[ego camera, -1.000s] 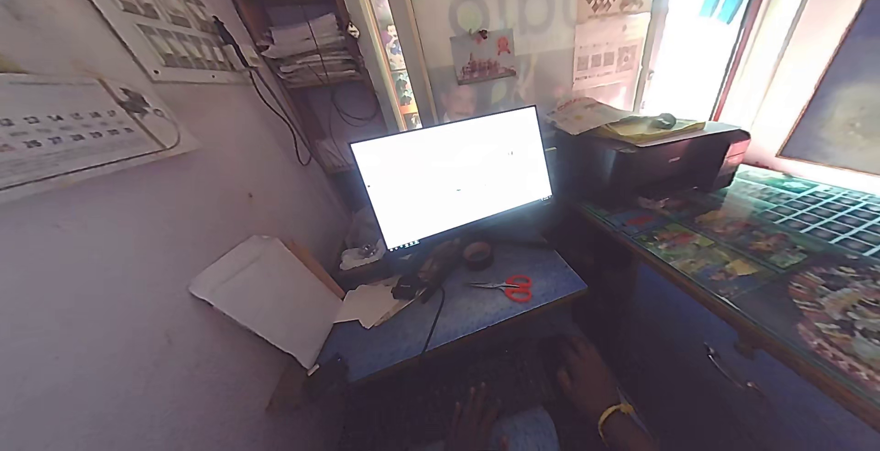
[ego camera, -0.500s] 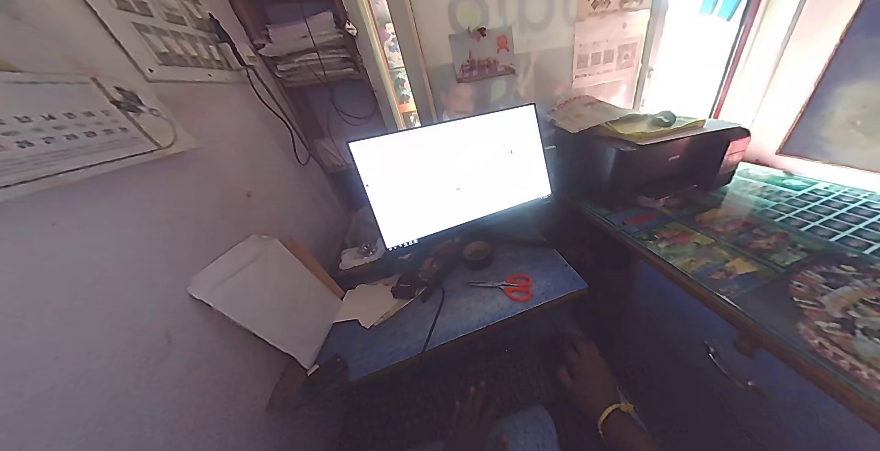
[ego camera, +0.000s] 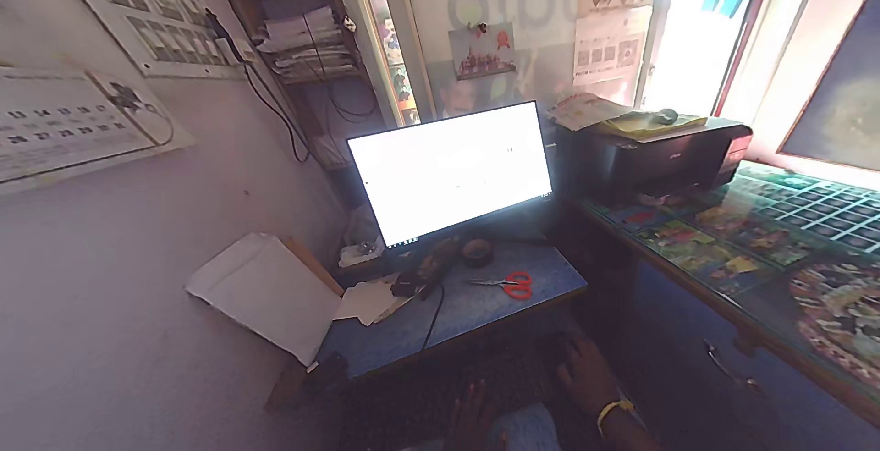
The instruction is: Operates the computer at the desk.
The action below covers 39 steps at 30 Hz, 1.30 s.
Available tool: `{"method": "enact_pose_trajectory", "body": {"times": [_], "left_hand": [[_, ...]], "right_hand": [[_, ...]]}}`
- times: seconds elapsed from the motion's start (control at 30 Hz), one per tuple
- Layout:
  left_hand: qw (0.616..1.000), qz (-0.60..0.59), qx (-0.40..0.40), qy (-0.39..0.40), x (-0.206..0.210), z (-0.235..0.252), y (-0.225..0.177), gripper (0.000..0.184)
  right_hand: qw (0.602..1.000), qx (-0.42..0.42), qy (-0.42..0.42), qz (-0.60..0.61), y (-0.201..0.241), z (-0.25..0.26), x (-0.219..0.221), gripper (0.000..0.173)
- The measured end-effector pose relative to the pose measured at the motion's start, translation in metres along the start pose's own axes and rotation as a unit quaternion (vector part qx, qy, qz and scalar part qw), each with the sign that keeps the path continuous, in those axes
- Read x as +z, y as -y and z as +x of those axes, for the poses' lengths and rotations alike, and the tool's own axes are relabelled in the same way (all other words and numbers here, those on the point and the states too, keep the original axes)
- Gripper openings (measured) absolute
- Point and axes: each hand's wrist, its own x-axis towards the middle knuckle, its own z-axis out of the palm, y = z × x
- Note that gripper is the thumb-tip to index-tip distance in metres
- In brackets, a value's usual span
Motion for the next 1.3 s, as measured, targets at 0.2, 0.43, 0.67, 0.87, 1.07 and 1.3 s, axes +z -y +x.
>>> {"method": "enact_pose_trajectory", "body": {"times": [0.2, 0.43, 0.67, 0.87, 1.07, 1.3], "left_hand": [[1.0, 0.013, 0.001, 0.01, 0.0, 0.001, 0.001, 0.056], [1.0, 0.009, 0.0, 0.008, 0.001, 0.0, 0.001, 0.056], [1.0, -0.01, -0.012, 0.013, -0.006, 0.004, -0.002, 0.062], [1.0, -0.009, -0.008, 0.016, -0.011, 0.006, -0.006, 0.064], [1.0, 0.021, 0.007, 0.0, -0.011, 0.013, -0.009, 0.058], [1.0, 0.027, 0.003, -0.013, -0.01, 0.015, -0.01, 0.053]], "right_hand": [[1.0, 0.008, 0.023, -0.006, 0.001, 0.001, -0.003, 0.055], [1.0, 0.005, 0.024, -0.007, -0.001, 0.001, 0.0, 0.055], [1.0, 0.003, -0.005, 0.003, 0.001, 0.004, 0.0, 0.058], [1.0, 0.011, 0.01, 0.019, 0.003, 0.003, -0.004, 0.06], [1.0, 0.008, -0.006, 0.013, 0.002, 0.004, -0.003, 0.059], [1.0, 0.003, -0.015, 0.01, 0.001, 0.004, 0.0, 0.059]]}}
